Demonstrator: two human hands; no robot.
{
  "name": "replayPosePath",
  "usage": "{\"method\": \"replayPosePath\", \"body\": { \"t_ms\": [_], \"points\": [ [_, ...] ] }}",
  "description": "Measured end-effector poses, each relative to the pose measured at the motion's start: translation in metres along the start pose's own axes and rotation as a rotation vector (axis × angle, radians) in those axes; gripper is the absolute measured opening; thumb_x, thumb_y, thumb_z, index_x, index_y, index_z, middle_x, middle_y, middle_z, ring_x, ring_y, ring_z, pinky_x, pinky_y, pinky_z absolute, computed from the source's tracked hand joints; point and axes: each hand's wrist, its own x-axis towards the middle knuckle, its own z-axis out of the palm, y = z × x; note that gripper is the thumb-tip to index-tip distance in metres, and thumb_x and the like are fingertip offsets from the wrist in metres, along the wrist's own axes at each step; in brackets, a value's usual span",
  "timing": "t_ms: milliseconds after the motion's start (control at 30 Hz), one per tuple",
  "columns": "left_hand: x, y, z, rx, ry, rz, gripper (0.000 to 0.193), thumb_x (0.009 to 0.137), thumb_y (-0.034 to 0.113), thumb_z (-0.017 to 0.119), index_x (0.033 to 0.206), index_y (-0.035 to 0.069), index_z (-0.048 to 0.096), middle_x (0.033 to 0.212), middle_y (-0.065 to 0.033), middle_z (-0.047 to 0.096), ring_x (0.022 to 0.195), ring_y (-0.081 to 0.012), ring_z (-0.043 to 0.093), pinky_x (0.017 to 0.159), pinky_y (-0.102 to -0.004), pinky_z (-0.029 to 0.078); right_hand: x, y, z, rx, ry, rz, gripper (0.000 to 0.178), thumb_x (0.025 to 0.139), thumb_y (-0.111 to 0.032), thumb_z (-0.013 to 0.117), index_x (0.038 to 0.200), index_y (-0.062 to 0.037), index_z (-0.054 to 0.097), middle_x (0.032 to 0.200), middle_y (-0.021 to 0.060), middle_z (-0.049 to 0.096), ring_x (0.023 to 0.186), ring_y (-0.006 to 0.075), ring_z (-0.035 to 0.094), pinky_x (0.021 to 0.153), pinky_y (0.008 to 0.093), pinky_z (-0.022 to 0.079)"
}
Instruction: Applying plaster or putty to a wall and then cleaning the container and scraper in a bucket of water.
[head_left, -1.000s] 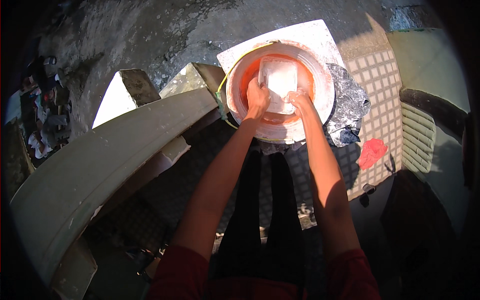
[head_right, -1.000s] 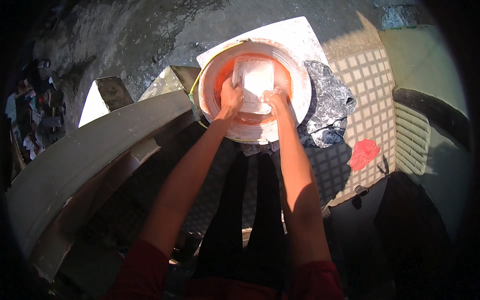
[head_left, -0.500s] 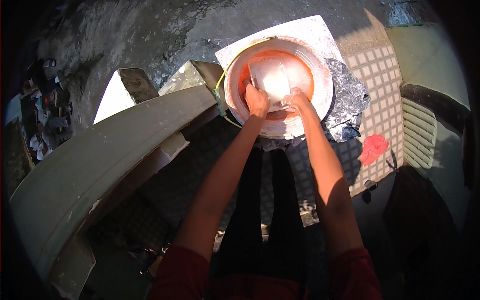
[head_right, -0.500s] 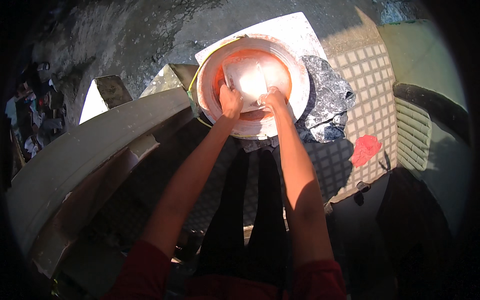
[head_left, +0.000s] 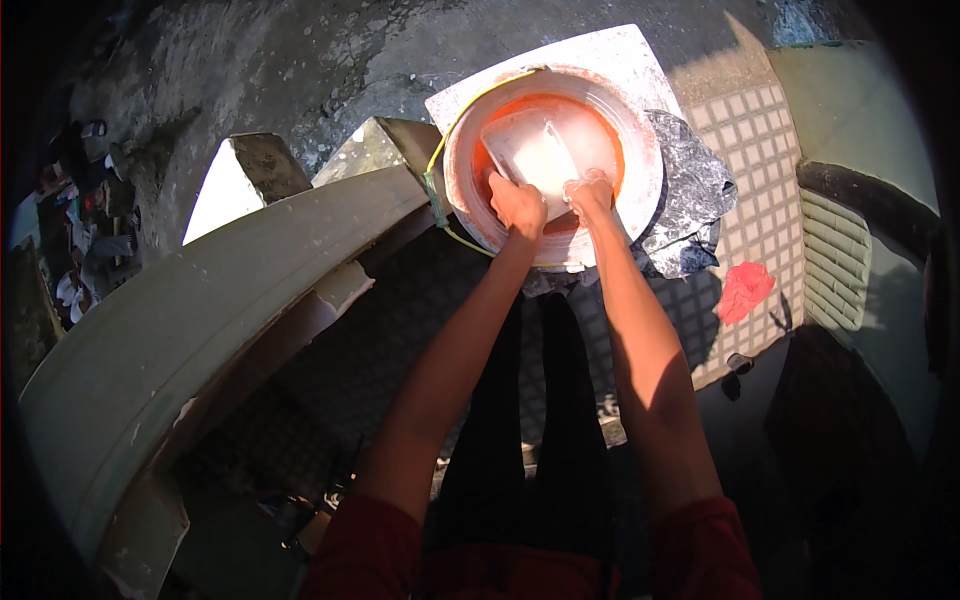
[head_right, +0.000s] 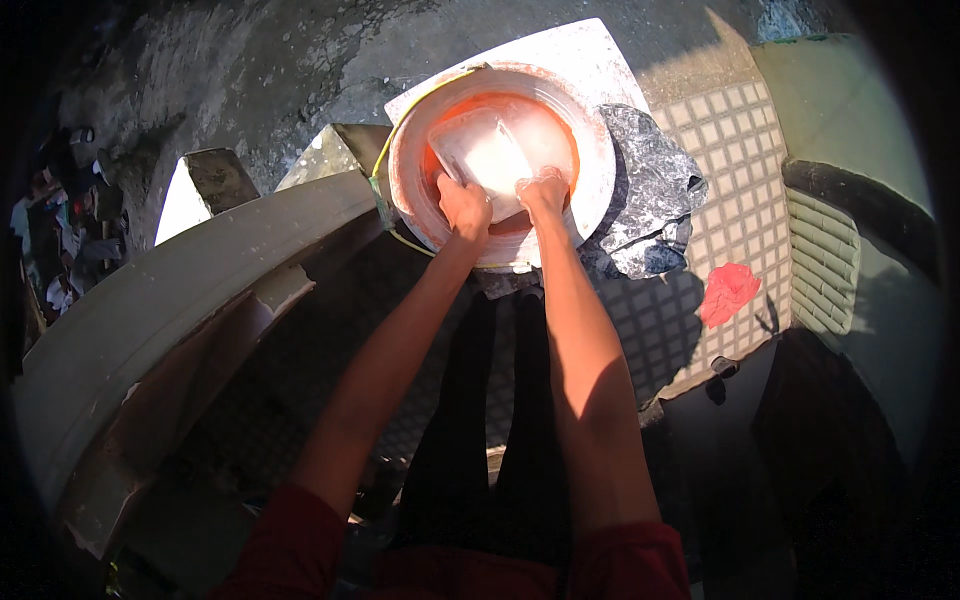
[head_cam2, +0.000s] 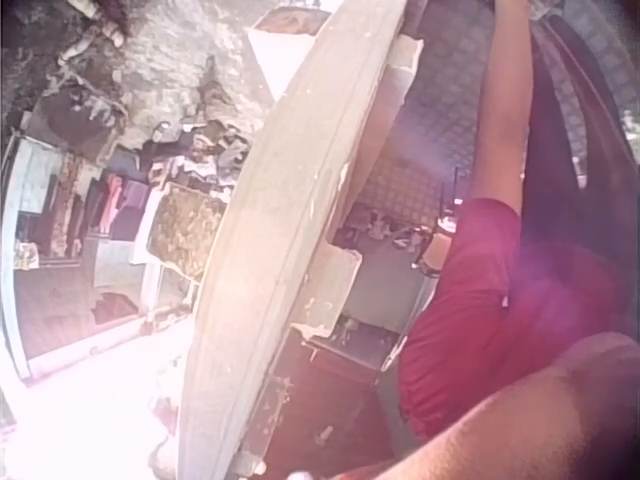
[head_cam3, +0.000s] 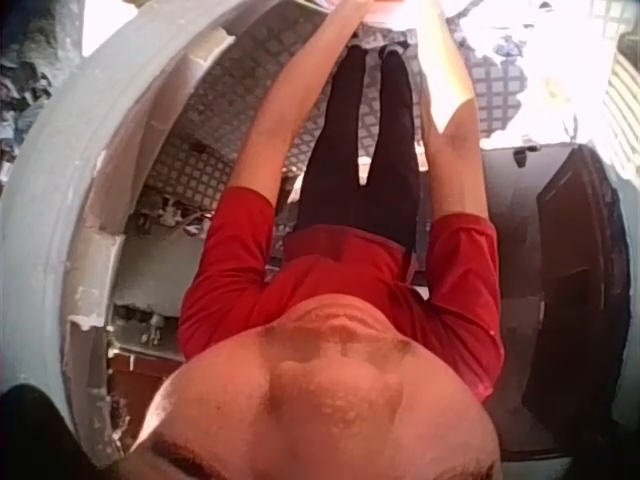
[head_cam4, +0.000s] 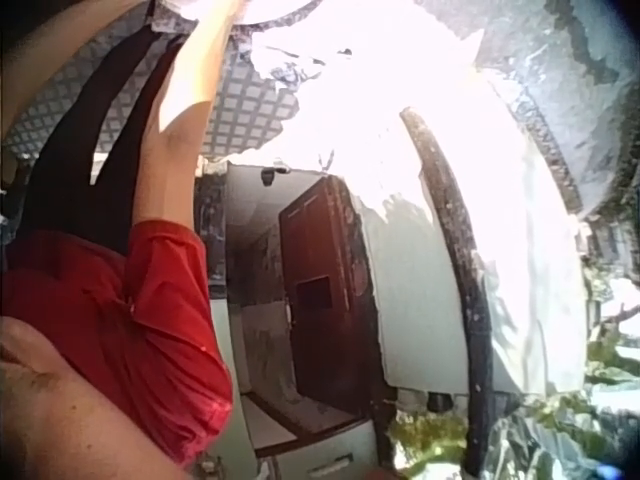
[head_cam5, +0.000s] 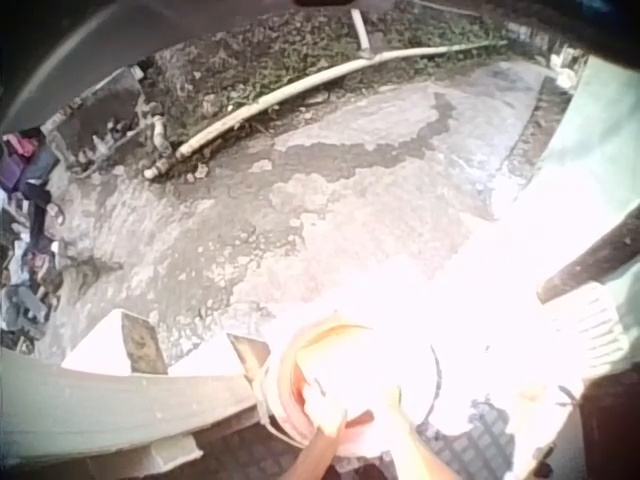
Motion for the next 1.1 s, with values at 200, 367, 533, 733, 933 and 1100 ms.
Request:
{"method": "replayPosePath", "body": {
  "t_ms": [200,367,533,733,933,1100],
  "points": [
    [0.013,-0.006,-0.016,0.097,-0.019,0.004,0.026,0.080,0.003,0.050,0.105,0.001,0.043,0.100,-0.0293,0.060,0.099,-0.0451,0.057,0.085,-0.0491,0.044,-0.039,-0.046,-0.016,-0.237,-0.010,-0.143,0.026,0.063,-0.014,0.067,0.083,0.0020,0.064,0.078,0.0216,0.065,0.075,0.0366,0.065,0.070,0.0388,0.052],
    [0.013,0.003,-0.022,0.075,-0.117,0.062,0.028,0.078,0.003,0.049,0.106,0.002,0.046,0.100,-0.0279,0.061,0.100,-0.0441,0.057,0.086,-0.0469,0.044,-0.040,-0.053,-0.023,-0.216,0.142,-0.176,0.031,0.064,-0.019,0.069,0.089,-0.0006,0.067,0.086,0.0210,0.066,0.081,0.0366,0.065,0.076,0.0390,0.052],
    [0.022,-0.004,-0.032,0.071,-0.190,0.169,0.032,0.079,0.004,0.046,0.111,0.003,0.050,0.103,-0.0258,0.061,0.100,-0.0386,0.060,0.086,-0.0422,0.045,-0.038,-0.076,-0.029,-0.444,-0.045,-0.117,0.041,0.065,-0.030,0.072,0.096,-0.0030,0.068,0.099,0.0223,0.065,0.097,0.0355,0.061,0.083,0.0410,0.050],
    [0.030,-0.020,-0.020,-0.056,-0.334,0.115,0.031,0.078,0.001,0.047,0.108,0.002,0.053,0.100,-0.0230,0.063,0.097,-0.0365,0.060,0.085,-0.0406,0.045,0.004,-0.062,-0.020,-0.424,0.052,-0.217,0.047,0.071,-0.037,0.065,0.101,-0.0003,0.066,0.104,0.0224,0.063,0.102,0.0369,0.059,0.087,0.0405,0.048],
    [0.049,-0.022,-0.032,-0.121,-0.457,-0.041,0.027,0.077,0.004,0.054,0.102,-0.005,0.059,0.089,-0.0135,0.063,0.084,-0.0215,0.061,0.075,-0.0329,0.048,-0.023,-0.050,-0.045,0.357,-0.631,0.140,0.047,0.063,0.005,0.063,0.109,-0.0034,0.057,0.085,0.0075,0.061,0.070,0.0165,0.059,0.061,0.0291,0.049],
    [0.041,0.000,-0.038,-0.172,-0.535,0.002,0.033,0.071,0.000,0.051,0.100,-0.010,0.061,0.089,-0.0237,0.065,0.084,-0.0302,0.065,0.073,-0.0358,0.049,-0.033,-0.052,-0.054,0.141,-0.500,0.041,0.033,0.062,0.005,0.056,0.095,0.0006,0.059,0.073,0.0079,0.057,0.059,0.0172,0.053,0.052,0.0295,0.044]
  ]
}}
